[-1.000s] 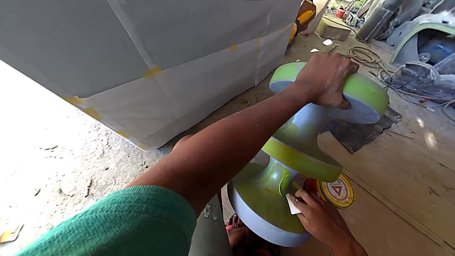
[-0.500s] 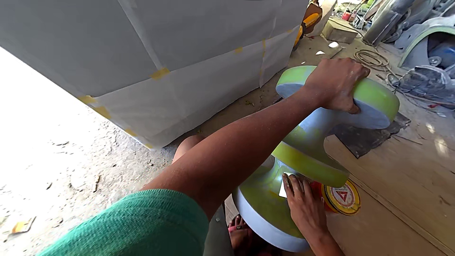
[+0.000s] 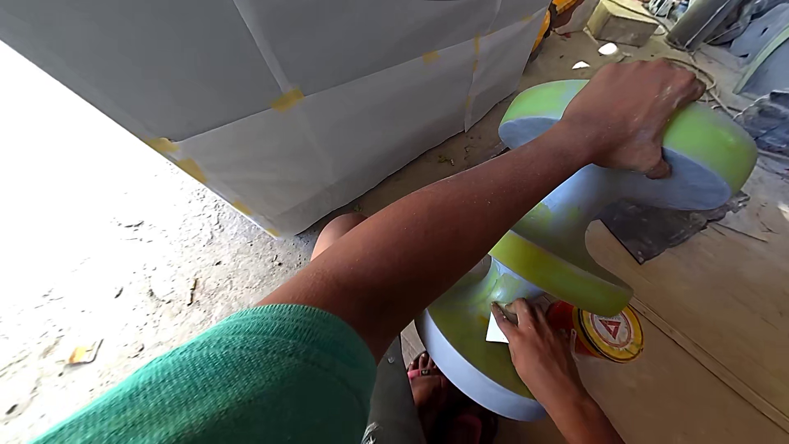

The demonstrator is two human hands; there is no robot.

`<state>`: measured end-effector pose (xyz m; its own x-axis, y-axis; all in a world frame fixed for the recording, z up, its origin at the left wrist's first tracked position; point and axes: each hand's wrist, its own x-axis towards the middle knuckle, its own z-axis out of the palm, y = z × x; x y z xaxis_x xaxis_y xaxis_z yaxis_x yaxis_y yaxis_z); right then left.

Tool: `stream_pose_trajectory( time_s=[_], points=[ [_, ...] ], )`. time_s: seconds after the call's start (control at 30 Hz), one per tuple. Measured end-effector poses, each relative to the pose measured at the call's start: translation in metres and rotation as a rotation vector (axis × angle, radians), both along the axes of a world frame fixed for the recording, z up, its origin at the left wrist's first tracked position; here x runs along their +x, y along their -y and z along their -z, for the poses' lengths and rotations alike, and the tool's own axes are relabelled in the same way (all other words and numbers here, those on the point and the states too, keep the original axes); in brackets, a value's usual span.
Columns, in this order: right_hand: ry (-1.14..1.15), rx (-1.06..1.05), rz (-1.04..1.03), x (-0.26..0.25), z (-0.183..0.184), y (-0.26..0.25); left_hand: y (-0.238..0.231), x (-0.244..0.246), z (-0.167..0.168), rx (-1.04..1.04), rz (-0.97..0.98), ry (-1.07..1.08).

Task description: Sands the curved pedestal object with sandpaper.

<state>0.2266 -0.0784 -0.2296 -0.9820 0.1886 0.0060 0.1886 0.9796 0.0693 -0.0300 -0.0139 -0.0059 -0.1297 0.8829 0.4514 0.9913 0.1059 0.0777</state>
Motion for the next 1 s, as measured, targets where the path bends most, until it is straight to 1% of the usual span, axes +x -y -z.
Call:
stream_pose_trajectory(
  time_s=[0.1, 0.17, 0.23, 0.3, 0.33, 0.37, 0.43, 0.47, 0.53, 0.6, 0.67, 0.77, 0.83, 0.93, 1.0],
  points=[
    [0.135, -0.185, 0.009, 0.002, -0.011, 0.002, 0.002, 0.002, 0.000, 0.013, 0.007, -0.005],
    [0.264, -0.327, 0.025, -0.001, -0.025, 0.000, 0.003, 0.004, 0.000, 0.017, 0.008, -0.010],
    [0.373, -0.504, 0.009, -0.003, -0.034, -0.011, 0.004, 0.004, 0.001, 0.023, 0.018, -0.020],
    [0.412, -0.666, -0.030, -0.003, -0.036, -0.024, 0.006, 0.002, 0.002, 0.034, 0.031, -0.026],
    [0.379, -0.733, -0.044, 0.000, -0.034, -0.030, 0.008, 0.001, 0.002, 0.040, 0.036, -0.027],
    [0.292, -0.792, -0.044, 0.004, -0.030, -0.035, 0.010, -0.001, 0.003, 0.044, 0.036, -0.027],
    [-0.031, -0.849, -0.018, 0.016, -0.018, -0.044, 0.014, -0.009, 0.003, 0.048, 0.032, -0.020],
    [-0.203, -0.834, -0.005, 0.022, -0.011, -0.048, 0.016, -0.014, 0.004, 0.060, 0.035, -0.012],
    [-0.471, -0.723, 0.011, 0.031, 0.002, -0.054, 0.021, -0.025, 0.008, 0.090, 0.039, 0.003],
    [-0.616, -0.581, 0.003, 0.032, 0.015, -0.055, 0.025, -0.033, 0.010, 0.116, 0.057, 0.006],
    [-0.662, -0.466, -0.024, 0.027, 0.025, -0.047, 0.027, -0.037, 0.012, 0.140, 0.078, 0.010],
    [-0.590, -0.284, -0.032, 0.018, 0.034, -0.027, 0.029, -0.038, 0.011, 0.146, 0.088, 0.014],
    [-0.419, -0.199, -0.016, 0.017, 0.037, -0.019, 0.030, -0.039, 0.011, 0.153, 0.089, 0.015],
    [-0.138, -0.184, -0.017, 0.025, 0.030, -0.023, 0.031, -0.041, 0.013, 0.155, 0.091, 0.010],
    [-0.031, -0.190, -0.067, 0.034, 0.024, -0.031, 0.031, -0.043, 0.014, 0.154, 0.091, 0.010]
  ],
)
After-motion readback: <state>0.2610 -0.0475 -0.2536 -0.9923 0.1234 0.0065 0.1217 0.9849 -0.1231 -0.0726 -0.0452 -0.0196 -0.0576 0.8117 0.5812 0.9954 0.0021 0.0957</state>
